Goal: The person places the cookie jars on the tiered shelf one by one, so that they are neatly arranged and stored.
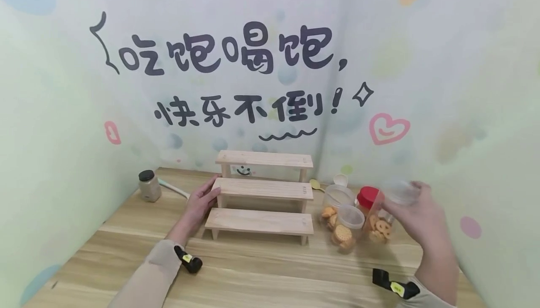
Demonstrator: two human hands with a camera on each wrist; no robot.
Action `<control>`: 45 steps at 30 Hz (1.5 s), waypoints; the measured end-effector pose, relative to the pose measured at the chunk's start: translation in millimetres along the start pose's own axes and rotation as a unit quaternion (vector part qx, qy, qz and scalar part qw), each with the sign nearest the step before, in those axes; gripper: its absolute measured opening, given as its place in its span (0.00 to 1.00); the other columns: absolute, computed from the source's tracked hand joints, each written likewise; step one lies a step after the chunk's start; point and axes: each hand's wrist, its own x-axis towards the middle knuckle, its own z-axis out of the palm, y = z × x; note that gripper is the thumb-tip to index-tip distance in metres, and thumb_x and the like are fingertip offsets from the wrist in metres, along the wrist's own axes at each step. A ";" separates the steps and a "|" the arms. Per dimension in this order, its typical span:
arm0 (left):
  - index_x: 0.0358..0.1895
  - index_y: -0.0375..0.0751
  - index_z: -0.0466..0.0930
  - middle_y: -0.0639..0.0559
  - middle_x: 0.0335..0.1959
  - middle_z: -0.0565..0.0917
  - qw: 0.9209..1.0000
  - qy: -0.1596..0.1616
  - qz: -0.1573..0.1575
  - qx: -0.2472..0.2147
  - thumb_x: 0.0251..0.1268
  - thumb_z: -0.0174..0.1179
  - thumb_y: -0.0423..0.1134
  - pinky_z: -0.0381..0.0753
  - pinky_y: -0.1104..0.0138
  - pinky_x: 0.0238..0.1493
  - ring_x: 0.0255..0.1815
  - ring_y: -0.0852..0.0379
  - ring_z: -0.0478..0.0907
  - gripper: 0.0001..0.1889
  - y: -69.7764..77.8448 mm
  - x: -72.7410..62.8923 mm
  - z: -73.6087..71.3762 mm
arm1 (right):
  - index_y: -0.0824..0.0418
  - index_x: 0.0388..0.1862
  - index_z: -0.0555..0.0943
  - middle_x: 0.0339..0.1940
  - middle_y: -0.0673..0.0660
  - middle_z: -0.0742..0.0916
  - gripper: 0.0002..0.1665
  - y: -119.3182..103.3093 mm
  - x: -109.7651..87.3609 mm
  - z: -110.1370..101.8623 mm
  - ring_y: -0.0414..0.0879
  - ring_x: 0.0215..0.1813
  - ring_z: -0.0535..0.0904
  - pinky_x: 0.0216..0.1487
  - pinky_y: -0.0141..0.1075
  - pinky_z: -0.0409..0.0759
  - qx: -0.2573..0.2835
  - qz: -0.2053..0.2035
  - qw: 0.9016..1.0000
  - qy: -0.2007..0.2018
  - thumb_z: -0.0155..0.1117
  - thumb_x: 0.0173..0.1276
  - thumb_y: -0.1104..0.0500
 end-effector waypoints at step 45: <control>0.74 0.38 0.68 0.45 0.76 0.66 0.998 0.040 0.023 -0.033 0.64 0.70 0.39 0.73 0.65 0.63 0.74 0.49 0.65 0.35 -4.6 -1.7 1.0 | 0.50 0.74 0.63 0.66 0.56 0.77 0.53 -238.5 4.9 152.8 0.49 0.64 0.74 0.64 0.39 0.75 0.311 -0.209 0.917 0.139 0.82 0.54 0.51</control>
